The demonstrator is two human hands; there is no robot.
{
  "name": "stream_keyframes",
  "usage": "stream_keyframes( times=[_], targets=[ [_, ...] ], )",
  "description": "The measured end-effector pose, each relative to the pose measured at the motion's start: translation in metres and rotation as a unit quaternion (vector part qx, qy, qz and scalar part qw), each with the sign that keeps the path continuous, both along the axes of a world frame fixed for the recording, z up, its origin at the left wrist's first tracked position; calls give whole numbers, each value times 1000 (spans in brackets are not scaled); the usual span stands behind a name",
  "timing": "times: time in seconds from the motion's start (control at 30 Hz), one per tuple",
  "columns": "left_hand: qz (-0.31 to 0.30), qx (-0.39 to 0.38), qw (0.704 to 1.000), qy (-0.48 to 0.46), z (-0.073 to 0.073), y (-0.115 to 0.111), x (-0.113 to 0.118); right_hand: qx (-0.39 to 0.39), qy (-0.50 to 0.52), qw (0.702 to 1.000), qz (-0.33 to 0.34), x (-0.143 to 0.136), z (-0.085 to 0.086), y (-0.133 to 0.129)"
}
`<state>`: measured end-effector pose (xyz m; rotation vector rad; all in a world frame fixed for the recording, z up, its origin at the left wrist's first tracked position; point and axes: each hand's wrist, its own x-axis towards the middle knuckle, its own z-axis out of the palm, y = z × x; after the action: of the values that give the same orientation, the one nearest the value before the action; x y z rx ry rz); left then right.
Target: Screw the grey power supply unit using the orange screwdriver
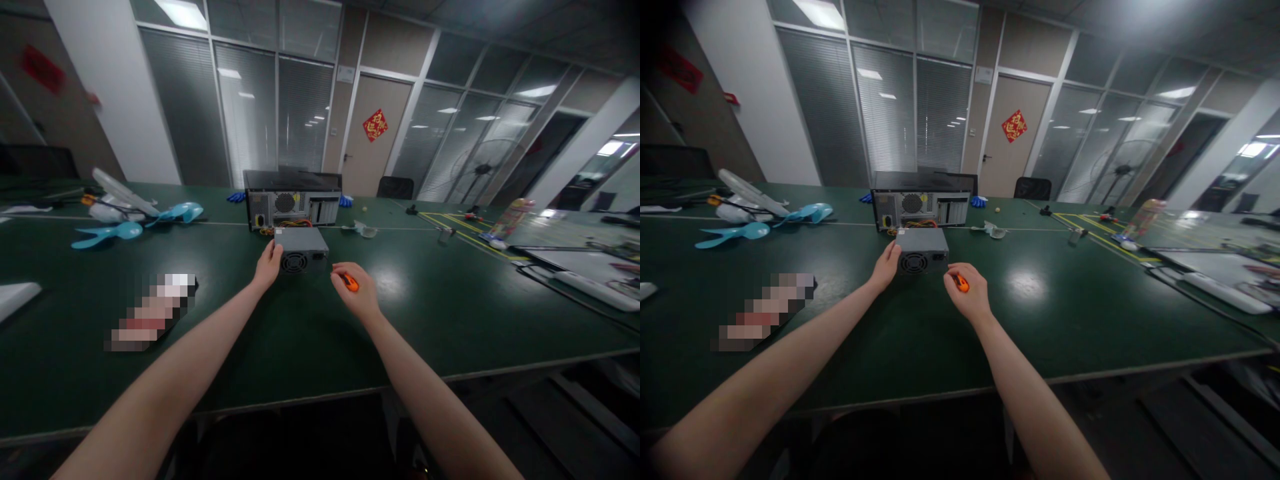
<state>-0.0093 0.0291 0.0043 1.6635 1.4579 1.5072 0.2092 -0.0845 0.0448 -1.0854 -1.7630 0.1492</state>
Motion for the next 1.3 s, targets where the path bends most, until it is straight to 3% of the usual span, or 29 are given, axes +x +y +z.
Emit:
stream_keyframes(
  times=[0.13,0.23,0.3,0.4,0.5,0.63,0.87,1.07,1.3],
  targets=[
    [0,4,1000,-4,-2,3,-1,-67,116,991,21,-1,-4,0],
    [1,10,1000,-4,-4,6,-1,-117,168,976,-71,8,-11,5],
    [0,16,1000,0,-5,7,-2,-170,143,965,-141,18,-15,8],
    [2,22,1000,2,-4,6,-1,-220,70,954,-192,29,-14,10],
    [2,22,1000,0,-3,5,-1,-151,-31,961,-229,28,-8,8],
    [4,21,1000,-1,-3,5,0,-42,-152,945,-286,15,-3,1],
    [5,5,1000,-4,-1,2,1,23,-182,955,-234,6,-2,-5],
    [11,-6,1000,-4,0,1,1,15,-204,966,-159,-4,-1,-9],
    [-6,15,1000,-7,-4,6,-2,-134,-174,929,-297,6,-5,-5]
  ],
)
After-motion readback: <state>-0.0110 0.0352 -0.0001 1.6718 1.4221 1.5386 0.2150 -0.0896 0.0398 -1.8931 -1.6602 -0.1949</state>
